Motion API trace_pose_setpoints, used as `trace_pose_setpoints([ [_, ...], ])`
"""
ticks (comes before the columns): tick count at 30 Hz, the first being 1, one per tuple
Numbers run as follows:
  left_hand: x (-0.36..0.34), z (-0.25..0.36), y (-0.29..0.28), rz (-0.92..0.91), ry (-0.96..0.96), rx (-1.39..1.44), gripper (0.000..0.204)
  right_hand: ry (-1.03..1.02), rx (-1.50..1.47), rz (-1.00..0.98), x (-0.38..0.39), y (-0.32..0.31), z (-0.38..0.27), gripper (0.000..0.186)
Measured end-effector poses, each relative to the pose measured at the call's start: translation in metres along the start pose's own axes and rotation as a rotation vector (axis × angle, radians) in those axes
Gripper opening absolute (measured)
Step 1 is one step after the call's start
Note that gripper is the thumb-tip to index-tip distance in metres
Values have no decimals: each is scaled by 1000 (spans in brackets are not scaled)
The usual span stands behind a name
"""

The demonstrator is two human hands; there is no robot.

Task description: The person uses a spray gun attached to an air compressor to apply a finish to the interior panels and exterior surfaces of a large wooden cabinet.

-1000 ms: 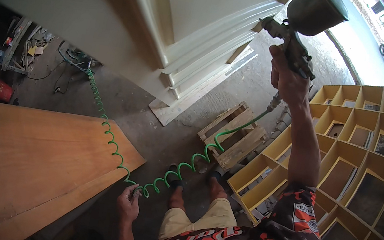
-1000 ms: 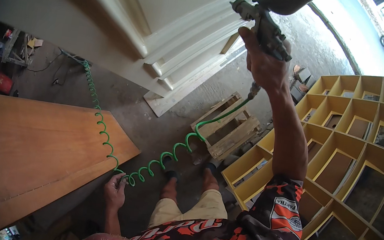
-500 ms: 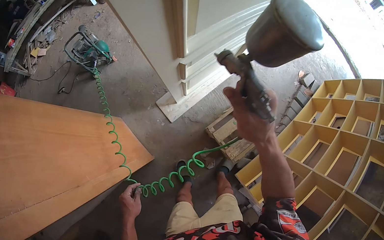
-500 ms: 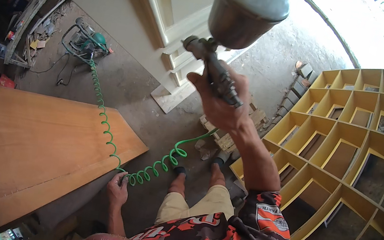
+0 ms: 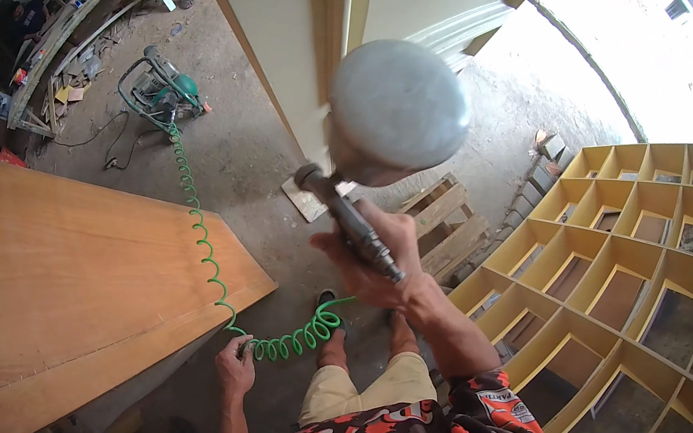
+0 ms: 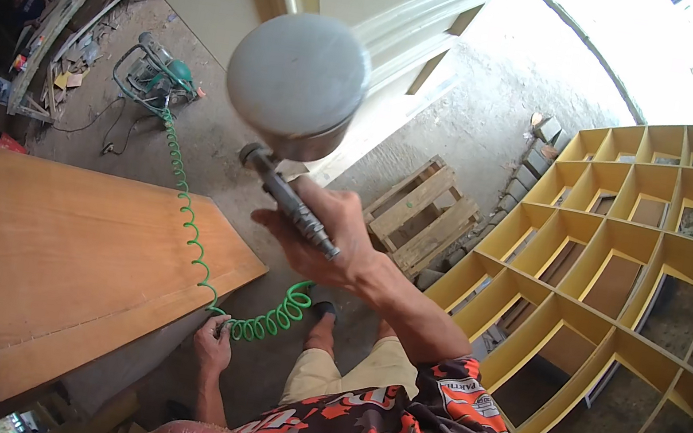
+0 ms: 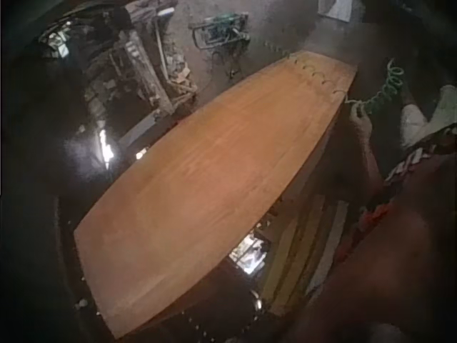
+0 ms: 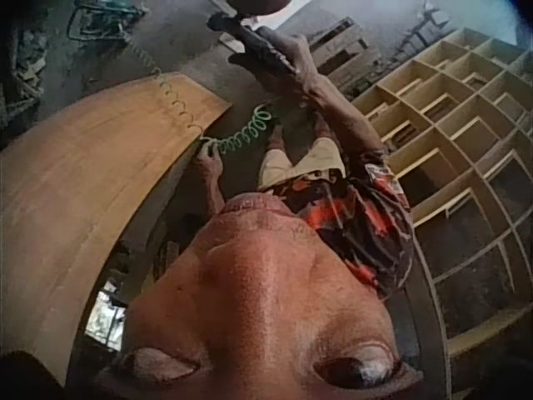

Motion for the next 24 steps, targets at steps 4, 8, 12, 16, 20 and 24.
trace_pose_setpoints([
  [4, 1, -3, 6, 8, 38, -13, 22, -7, 17, -123, 5, 14, 3, 32],
  [8, -2, 13, 11, 5, -8, 22, 21, -19, -28, -88, 0, -1, 5, 32],
  [12, -6, 21, 19, 14, 16, 0, 22, 39, -91, -15, -13, -28, 12, 29],
  [16, -11, 35, 30, 11, 46, -30, 21, 50, -43, 43, -28, -61, 21, 29],
  [20, -18, 53, 41, 11, 77, -47, 20, 50, 20, 80, -46, -94, 29, 32],
  [24, -23, 64, 54, 16, 68, -30, 22, 51, -36, 127, -66, -130, 40, 30],
])
Point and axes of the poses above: each hand's wrist, its own x-axis away from the middle knuckle, its own y-axis out of the palm, z = x × y, the point moved 7 cm from there along -x, towards the middle knuckle, and after that the axes turned 14 degrees about y, right-handed, at the moved point
